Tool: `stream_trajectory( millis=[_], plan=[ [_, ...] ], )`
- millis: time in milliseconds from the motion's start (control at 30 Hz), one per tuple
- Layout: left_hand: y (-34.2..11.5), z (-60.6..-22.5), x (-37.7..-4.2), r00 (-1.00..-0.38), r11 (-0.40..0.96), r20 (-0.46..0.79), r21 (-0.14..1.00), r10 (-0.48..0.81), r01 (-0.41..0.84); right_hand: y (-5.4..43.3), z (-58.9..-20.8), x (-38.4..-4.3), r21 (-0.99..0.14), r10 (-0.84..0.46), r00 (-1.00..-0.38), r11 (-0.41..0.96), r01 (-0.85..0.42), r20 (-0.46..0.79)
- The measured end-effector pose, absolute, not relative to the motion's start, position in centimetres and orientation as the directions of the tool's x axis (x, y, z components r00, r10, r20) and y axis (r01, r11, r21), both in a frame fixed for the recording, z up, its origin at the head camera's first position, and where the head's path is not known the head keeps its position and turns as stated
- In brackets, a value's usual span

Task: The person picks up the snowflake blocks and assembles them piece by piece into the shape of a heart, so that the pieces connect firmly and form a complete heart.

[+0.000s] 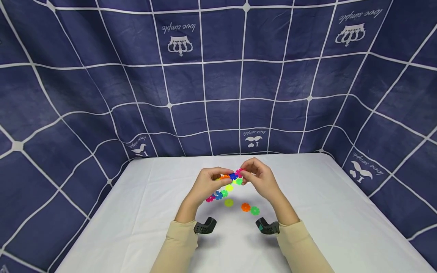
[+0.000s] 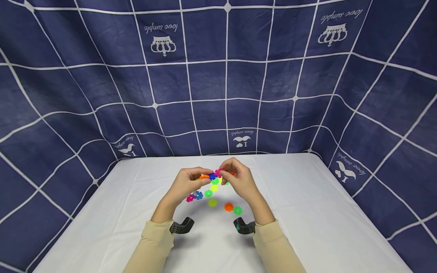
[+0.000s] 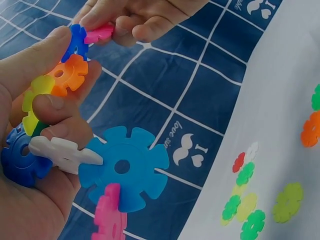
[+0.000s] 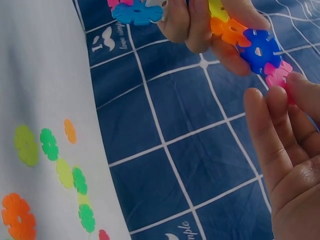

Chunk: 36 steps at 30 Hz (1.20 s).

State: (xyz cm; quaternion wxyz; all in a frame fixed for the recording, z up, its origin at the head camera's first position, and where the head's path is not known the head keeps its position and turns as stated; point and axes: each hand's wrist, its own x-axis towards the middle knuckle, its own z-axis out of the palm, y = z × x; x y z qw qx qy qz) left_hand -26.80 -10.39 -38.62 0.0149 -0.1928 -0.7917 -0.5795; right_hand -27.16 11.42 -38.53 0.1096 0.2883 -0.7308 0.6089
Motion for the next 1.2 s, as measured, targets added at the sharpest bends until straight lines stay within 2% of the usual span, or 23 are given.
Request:
stream_trajectory(
  millis=[267, 567, 733, 1200],
  plan=[
    [-10.6, -38.6, -26.8, -0.940, 0.267, 0.216, 0.920, 0.263, 0.286, 12.0, -38.6, -27.4, -0.836, -0.241, -0.820, 0.061, -0.546, 0.519],
    [-10.4, -38.6, -26.7, -0.936, 0.269, 0.222, 0.917, 0.271, 0.296, 11.4, -38.7, -27.3, -0.848, -0.245, -0.821, -0.009, -0.531, 0.516],
    [-10.5, -38.6, -26.7, -0.935, 0.259, 0.233, 0.917, 0.267, 0.303, 11.1, -38.9, -27.4, -0.844, -0.213, -0.824, -0.001, -0.537, 0.525],
    [-10.6, -38.4, -26.6, -0.935, 0.218, 0.257, 0.925, 0.246, 0.311, 10.6, -39.1, -27.3, -0.885, -0.199, -0.862, -0.118, -0.450, 0.465]
  ],
)
